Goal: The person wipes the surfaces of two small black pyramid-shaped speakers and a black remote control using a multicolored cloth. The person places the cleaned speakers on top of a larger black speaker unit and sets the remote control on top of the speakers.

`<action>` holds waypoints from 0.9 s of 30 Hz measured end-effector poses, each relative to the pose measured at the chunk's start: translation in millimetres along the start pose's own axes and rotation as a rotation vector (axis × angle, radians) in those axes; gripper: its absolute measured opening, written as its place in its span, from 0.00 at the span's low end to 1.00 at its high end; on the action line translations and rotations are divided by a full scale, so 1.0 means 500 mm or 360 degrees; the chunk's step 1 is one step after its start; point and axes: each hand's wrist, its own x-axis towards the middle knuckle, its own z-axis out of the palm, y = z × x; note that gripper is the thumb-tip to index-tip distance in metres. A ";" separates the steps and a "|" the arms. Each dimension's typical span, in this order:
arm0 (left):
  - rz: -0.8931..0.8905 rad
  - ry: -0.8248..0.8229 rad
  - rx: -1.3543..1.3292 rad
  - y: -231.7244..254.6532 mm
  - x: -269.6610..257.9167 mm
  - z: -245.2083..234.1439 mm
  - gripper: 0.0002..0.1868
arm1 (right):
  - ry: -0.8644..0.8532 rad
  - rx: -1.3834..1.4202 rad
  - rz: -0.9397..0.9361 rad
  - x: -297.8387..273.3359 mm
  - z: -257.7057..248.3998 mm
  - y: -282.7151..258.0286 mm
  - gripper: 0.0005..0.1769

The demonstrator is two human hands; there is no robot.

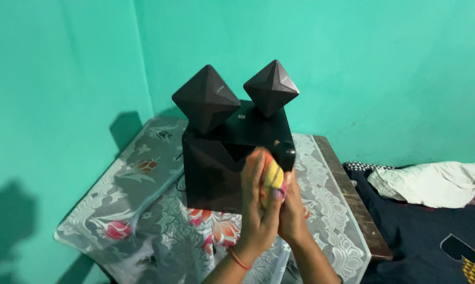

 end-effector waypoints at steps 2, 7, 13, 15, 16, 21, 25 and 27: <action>-0.0054 0.0076 -0.0076 -0.004 0.020 0.006 0.29 | -0.0009 0.0049 0.0022 -0.007 0.000 0.009 0.44; -0.0434 0.0155 -0.0306 -0.040 0.031 0.008 0.24 | -0.0102 -0.0325 -0.0279 -0.019 0.006 -0.003 0.46; -0.0605 0.0086 -0.0453 -0.105 -0.024 0.023 0.19 | -0.0184 -0.0916 -0.0603 -0.017 0.034 -0.042 0.47; -0.0816 0.0239 -0.0416 -0.110 -0.028 0.025 0.20 | -0.0119 -0.0626 -0.0548 -0.012 0.037 -0.037 0.50; -0.1046 0.0377 -0.0718 -0.111 -0.028 0.026 0.21 | -0.0096 -0.0411 -0.0473 -0.009 0.037 -0.030 0.52; -0.1248 0.0599 -0.0845 -0.118 -0.016 0.022 0.22 | 0.0053 0.0326 -0.0356 0.012 0.042 -0.009 0.55; -0.1297 0.0583 -0.0838 -0.113 -0.012 0.016 0.23 | 0.0081 0.0384 -0.0366 0.021 0.041 -0.010 0.53; -0.1427 0.0563 -0.0837 -0.106 -0.007 0.009 0.23 | 0.0143 0.0364 -0.0378 0.030 0.040 -0.012 0.50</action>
